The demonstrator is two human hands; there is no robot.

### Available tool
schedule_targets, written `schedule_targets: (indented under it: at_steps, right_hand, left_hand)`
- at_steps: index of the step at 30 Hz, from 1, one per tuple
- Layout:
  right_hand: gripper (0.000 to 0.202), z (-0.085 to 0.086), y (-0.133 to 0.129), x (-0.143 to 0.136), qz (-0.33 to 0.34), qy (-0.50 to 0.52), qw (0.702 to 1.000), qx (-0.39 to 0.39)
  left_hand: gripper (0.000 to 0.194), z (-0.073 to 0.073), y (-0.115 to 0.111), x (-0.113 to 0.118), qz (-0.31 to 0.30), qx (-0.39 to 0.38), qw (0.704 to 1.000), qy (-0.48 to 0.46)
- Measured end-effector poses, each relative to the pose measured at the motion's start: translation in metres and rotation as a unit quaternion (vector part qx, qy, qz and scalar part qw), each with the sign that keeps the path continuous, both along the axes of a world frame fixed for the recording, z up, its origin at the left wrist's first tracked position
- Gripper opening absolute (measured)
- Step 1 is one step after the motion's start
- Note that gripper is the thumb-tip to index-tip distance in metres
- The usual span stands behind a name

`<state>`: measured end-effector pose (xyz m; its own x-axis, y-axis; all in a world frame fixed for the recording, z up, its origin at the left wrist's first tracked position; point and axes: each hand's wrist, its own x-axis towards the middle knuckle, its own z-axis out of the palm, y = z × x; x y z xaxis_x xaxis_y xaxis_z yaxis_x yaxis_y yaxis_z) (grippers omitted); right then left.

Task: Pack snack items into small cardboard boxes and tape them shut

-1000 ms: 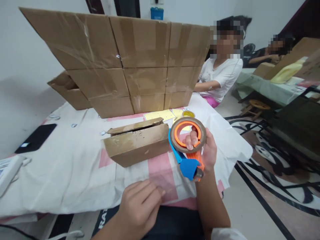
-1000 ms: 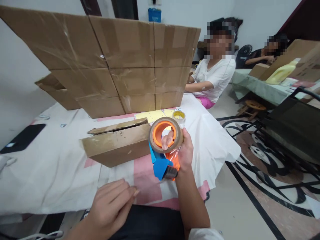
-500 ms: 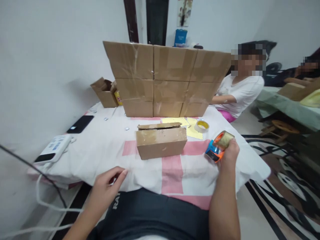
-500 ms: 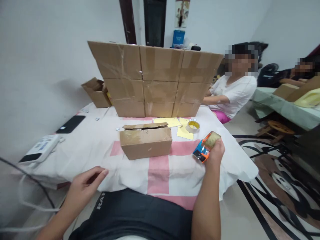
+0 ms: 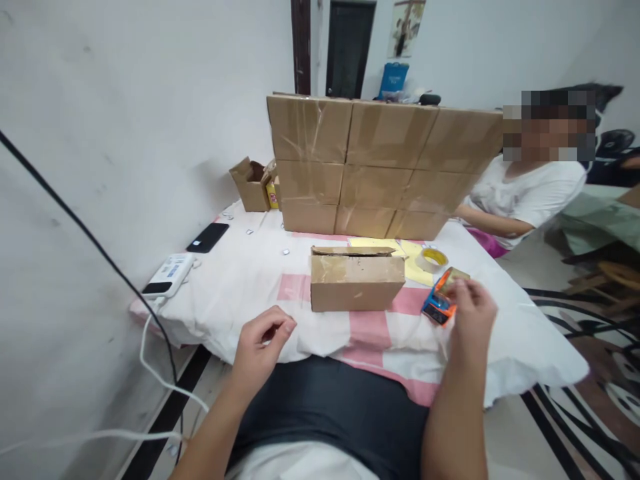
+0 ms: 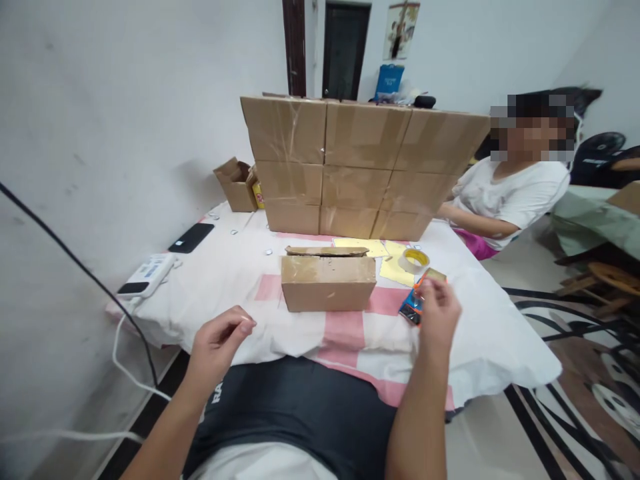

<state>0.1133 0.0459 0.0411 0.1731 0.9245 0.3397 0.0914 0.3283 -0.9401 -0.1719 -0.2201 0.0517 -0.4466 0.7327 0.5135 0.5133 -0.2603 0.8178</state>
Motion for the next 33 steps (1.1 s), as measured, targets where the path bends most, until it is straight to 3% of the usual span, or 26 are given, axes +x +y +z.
schedule_targets:
  at_steps: [1, 2, 4, 5, 8, 10, 13, 19, 22, 25, 29, 33]
  right_hand:
    - [0.031, -0.001, -0.021, -0.016, 0.073, -0.008, 0.997, -0.021]
    - [0.032, -0.005, -0.044, -0.033, 0.212, -0.016, 0.975, -0.06]
    - [0.043, -0.013, -0.088, -0.069, 0.351, -0.029, 0.93, -0.102]
    - [0.049, -0.016, -0.108, -0.085, 0.433, -0.004, 0.89, -0.143]
    - [0.052, -0.017, -0.145, -0.118, 0.552, 0.071, 0.806, -0.2]
    - [0.047, -0.011, -0.151, -0.126, 0.564, 0.116, 0.792, -0.202]
    - [0.034, -0.003, -0.148, -0.126, 0.538, 0.156, 0.806, -0.193]
    - [0.021, 0.007, -0.144, -0.116, 0.446, 0.129, 0.882, -0.083]
    - [0.021, 0.01, -0.145, -0.11, 0.411, 0.082, 0.908, -0.016]
    - [0.023, 0.009, -0.144, -0.104, 0.381, 0.058, 0.923, 0.008]
    - [0.021, 0.005, -0.139, -0.098, 0.394, 0.014, 0.919, 0.016]
    - [0.018, 0.0, -0.136, -0.098, 0.413, -0.01, 0.911, 0.016]
  left_hand:
    - [0.018, 0.001, -0.001, 0.001, 0.0, 0.011, 1.0, 0.01]
    - [0.017, 0.001, -0.002, 0.003, 0.001, 0.019, 1.0, 0.019]
    - [0.016, 0.001, -0.004, 0.007, 0.002, 0.022, 0.999, 0.024]
    - [0.015, 0.0, -0.005, 0.01, -0.002, 0.02, 1.0, 0.02]
    - [0.015, -0.001, -0.008, 0.019, -0.03, 0.016, 0.999, 0.011]
    - [0.016, 0.0, -0.009, 0.024, -0.041, 0.017, 0.999, 0.013]
    - [0.016, 0.001, -0.007, 0.03, -0.044, 0.023, 0.999, 0.019]
    - [0.018, -0.013, 0.004, 0.039, -0.058, -0.036, 0.998, -0.009]
    - [0.034, -0.023, 0.011, 0.042, -0.041, -0.106, 0.991, -0.074]
    - [0.046, -0.026, 0.015, 0.041, -0.021, -0.143, 0.986, -0.082]
    - [0.048, -0.018, 0.023, 0.039, -0.036, -0.082, 0.993, -0.079]
    - [0.03, -0.001, 0.034, 0.043, -0.036, -0.017, 0.995, -0.094]
